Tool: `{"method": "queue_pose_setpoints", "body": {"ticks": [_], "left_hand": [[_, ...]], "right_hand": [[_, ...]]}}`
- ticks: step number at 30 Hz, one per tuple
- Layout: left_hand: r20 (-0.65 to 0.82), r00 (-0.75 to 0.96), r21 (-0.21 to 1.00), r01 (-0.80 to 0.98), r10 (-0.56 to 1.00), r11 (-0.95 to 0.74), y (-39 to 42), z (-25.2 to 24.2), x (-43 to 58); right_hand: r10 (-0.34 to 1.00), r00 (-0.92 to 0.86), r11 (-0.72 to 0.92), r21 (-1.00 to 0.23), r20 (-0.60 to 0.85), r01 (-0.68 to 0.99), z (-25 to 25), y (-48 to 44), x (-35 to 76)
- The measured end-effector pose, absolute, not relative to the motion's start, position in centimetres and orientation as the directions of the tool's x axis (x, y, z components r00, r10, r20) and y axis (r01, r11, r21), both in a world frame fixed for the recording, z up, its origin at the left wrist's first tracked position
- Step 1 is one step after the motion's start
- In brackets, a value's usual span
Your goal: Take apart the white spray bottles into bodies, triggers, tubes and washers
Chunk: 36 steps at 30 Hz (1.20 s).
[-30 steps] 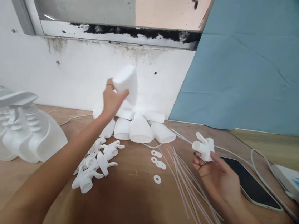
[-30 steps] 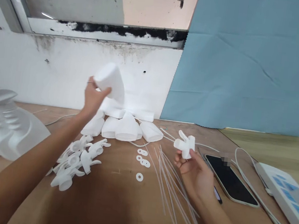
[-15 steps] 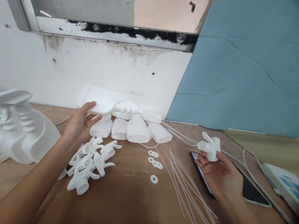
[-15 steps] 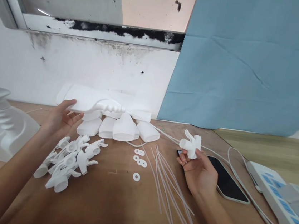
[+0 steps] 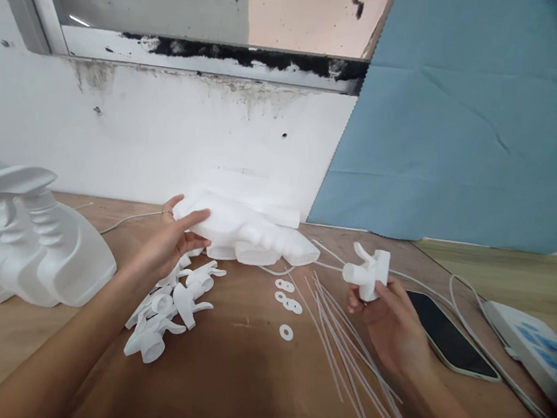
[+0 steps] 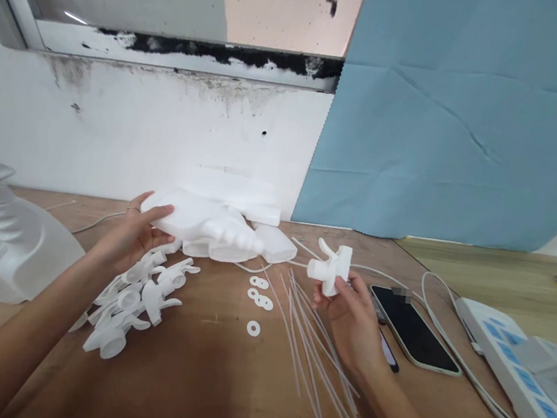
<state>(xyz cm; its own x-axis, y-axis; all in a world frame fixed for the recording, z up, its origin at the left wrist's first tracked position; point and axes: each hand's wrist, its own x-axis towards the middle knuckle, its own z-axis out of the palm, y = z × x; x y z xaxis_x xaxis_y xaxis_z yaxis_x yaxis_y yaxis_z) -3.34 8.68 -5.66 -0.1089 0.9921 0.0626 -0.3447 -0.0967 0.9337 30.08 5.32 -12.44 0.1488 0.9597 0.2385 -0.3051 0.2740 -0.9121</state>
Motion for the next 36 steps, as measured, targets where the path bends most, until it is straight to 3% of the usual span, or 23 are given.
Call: {"method": "queue_pose_setpoints", "body": {"ticks": [4, 9, 14, 18, 21, 24, 27, 29, 31, 33, 36], "left_hand": [[-0.084, 0.198, 0.993, -0.071, 0.977, 0.099, 7.6, -5.4, -2.1], [-0.229, 0.305, 0.964, 0.205, 0.925, 0.171, 6.9, -5.3, -2.0], [-0.406, 0.418, 0.832, 0.536, 0.813, 0.140, 5.9, -5.3, -2.5], [-0.454, 0.547, 0.826, 0.555, 0.704, 0.101, 4.7, -4.8, -2.1], [-0.555, 0.682, 0.808, 0.579, 0.476, 0.113, 4.2, -4.6, -1.2], [-0.603, 0.763, 0.796, 0.594, 0.231, 0.116, 4.0, -5.3, 0.0], [-0.570, 0.815, 0.821, 0.560, 0.105, 0.111, 4.1, -6.3, 0.7], [-0.518, 0.836, 0.855, 0.514, 0.179, 0.071, 4.2, -6.7, 0.8], [-0.402, 0.827, 0.902, 0.430, 0.392, 0.018, 4.4, -6.6, 0.7], [-0.246, 0.765, 0.947, 0.320, 0.595, -0.020, 4.5, -6.1, 0.7], [-0.106, 0.648, 0.984, 0.180, 0.754, -0.016, 4.0, -5.1, 1.1]], "right_hand": [[0.947, 0.109, 0.321, -0.922, 0.303, -0.219, -12.7, 4.3, 28.3], [0.946, 0.130, 0.322, -0.891, 0.296, -0.321, -12.3, 3.4, 27.3], [0.935, 0.226, 0.345, -0.854, 0.274, -0.389, -10.8, 3.3, 27.1], [0.914, 0.314, 0.380, -0.809, 0.256, -0.448, -9.0, 3.6, 27.3], [0.925, 0.308, 0.356, -0.790, 0.222, -0.499, -8.0, 3.7, 26.5], [0.966, 0.196, 0.251, -0.811, 0.171, -0.528, -7.6, 3.1, 24.2], [0.994, 0.032, 0.105, -0.858, 0.103, -0.503, -7.8, 2.1, 21.2], [0.995, -0.011, 0.086, -0.877, 0.103, -0.473, -8.0, 1.7, 19.6], [0.993, -0.011, 0.103, -0.884, 0.121, -0.457, -8.0, 1.7, 18.5], [0.989, 0.032, 0.143, -0.891, 0.143, -0.431, -7.6, 2.0, 18.1], [0.968, 0.138, 0.245, -0.907, 0.209, -0.342, -6.2, 3.0, 18.1]]}}
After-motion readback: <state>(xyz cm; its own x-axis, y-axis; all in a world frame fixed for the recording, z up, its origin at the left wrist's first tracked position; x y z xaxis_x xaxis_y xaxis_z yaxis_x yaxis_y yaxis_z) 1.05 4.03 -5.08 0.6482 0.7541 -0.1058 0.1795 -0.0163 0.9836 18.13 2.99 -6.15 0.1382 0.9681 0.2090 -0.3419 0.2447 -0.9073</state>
